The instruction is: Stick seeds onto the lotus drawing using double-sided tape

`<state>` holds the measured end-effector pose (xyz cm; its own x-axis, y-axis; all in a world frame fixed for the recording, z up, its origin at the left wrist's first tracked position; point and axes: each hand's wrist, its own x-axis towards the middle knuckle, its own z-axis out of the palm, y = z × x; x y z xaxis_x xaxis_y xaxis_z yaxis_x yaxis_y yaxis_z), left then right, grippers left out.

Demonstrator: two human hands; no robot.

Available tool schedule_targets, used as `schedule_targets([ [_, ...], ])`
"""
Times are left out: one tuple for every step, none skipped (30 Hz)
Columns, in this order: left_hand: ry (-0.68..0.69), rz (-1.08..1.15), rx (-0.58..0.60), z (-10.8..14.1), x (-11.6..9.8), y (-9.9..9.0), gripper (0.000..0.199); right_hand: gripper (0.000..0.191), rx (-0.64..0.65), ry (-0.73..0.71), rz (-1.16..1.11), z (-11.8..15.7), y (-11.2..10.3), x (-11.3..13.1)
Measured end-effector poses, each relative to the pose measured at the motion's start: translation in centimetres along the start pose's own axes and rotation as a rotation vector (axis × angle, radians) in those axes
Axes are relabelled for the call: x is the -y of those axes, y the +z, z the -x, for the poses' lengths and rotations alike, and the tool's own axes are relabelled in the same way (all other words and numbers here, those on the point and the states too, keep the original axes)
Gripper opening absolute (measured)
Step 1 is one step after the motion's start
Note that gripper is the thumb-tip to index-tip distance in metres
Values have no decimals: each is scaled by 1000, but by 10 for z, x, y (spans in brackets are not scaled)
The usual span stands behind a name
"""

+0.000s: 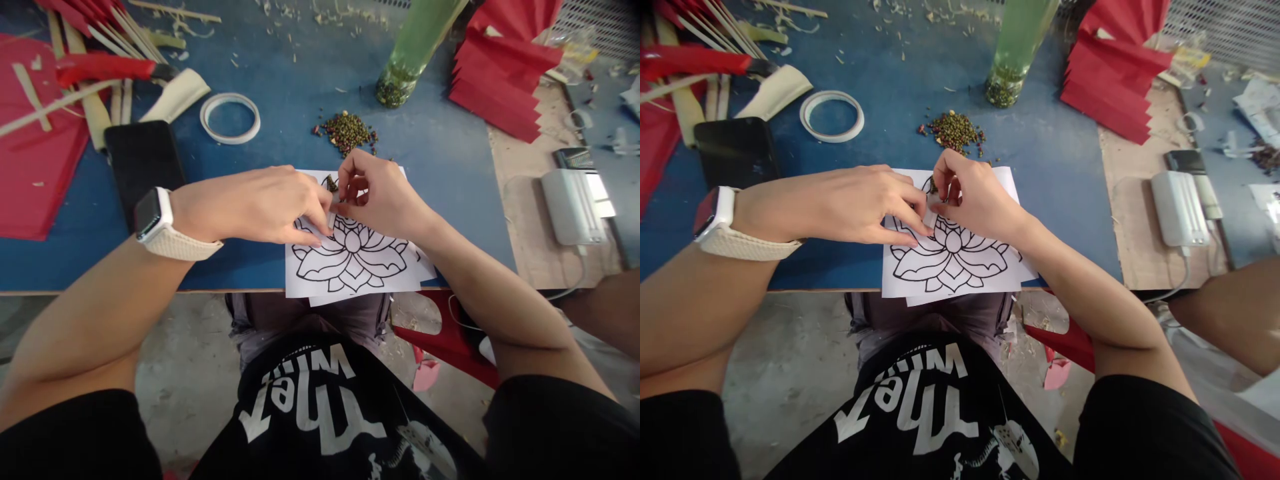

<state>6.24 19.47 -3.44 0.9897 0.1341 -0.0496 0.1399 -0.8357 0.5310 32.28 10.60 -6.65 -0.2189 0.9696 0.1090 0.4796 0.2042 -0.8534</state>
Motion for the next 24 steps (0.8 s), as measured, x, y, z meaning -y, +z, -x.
schedule_targets([
  [0, 1, 3, 0, 0, -1, 22, 52, -13, 0, -10, -1, 0, -3],
  [-1, 5, 3, 0, 0, -1, 22, 53, -22, 8, -26, -2, -1, -7],
  [0, 13, 1, 0, 1, -1, 22, 53, -25, 23, -50, -3, -2, -10],
  [2, 25, -5, 0, 2, -1, 22, 54, -24, 43, -83, -4, -3, -13],
  [5, 40, -11, -1, 4, -1, 22, 54, -20, 63, -121, -4, -4, -16],
  [6, 52, -22, -2, 6, 0, 22, 54, -13, 84, -158, -5, -5, -18],
  [2, 58, -41, -2, 8, 1, 22, 54, -7, 100, -189, -5, -6, -20],
  [-6, 55, -64, -3, 10, 3, 22, 54, 1, 112, -210, -5, -7, -20],
  [-19, 42, -89, -5, 12, 5, 22, 54, 5, 115, -221, -5, -8, -21],
  [-34, 22, -112, -6, 13, 7, 23, 54, 7, 115, -224, -5, -8, -21],
  [-48, 1, -133, -7, 14, 10, 25, 54, 8, 115, -222, -5, -7, -20],
  [-60, -19, -154, -9, 14, 13, 27, 54, 9, 114, -220, -4, -7, -20],
  [-67, -34, -176, -11, 13, 16, 28, 54, 9, 114, -221, -4, -7, -20],
  [-70, -47, -199, -12, 13, 18, 28, 54, 11, 115, -224, -4, -6, -20],
  [-68, -60, -223, -13, 12, 21, 27, 53, 14, 116, -228, -4, -6, -20],
  [-62, -74, -240, -14, 11, 22, 26, 53, 15, 116, -231, -4, -6, -21],
  [-52, -90, -251, -15, 10, 24, 27, 53, 15, 115, -230, -4, -6, -21],
  [-41, -104, -252, -15, 9, 24, 28, 53, 14, 114, -228, -4, -6, -22],
  [-27, -112, -244, -15, 7, 24, 29, 53, 14, 114, -226, -5, -6, -22],
  [-12, -115, -227, -15, 5, 23, 29, 54, 15, 115, -228, -5, -5, -23],
  [2, -115, -208, -15, 3, 23, 30, 56, 20, 117, -232, -5, -5, -23],
  [14, -118, -190, -15, 1, 22, 30, 57, 23, 119, -238, -5, -5, -23],
  [24, -125, -175, -15, -1, 21, 31, 58, 27, 119, -242, -5, -5, -24],
  [29, -139, -162, -15, -3, 20, 32, 59, 26, 119, -244, -5, -5, -24],
])
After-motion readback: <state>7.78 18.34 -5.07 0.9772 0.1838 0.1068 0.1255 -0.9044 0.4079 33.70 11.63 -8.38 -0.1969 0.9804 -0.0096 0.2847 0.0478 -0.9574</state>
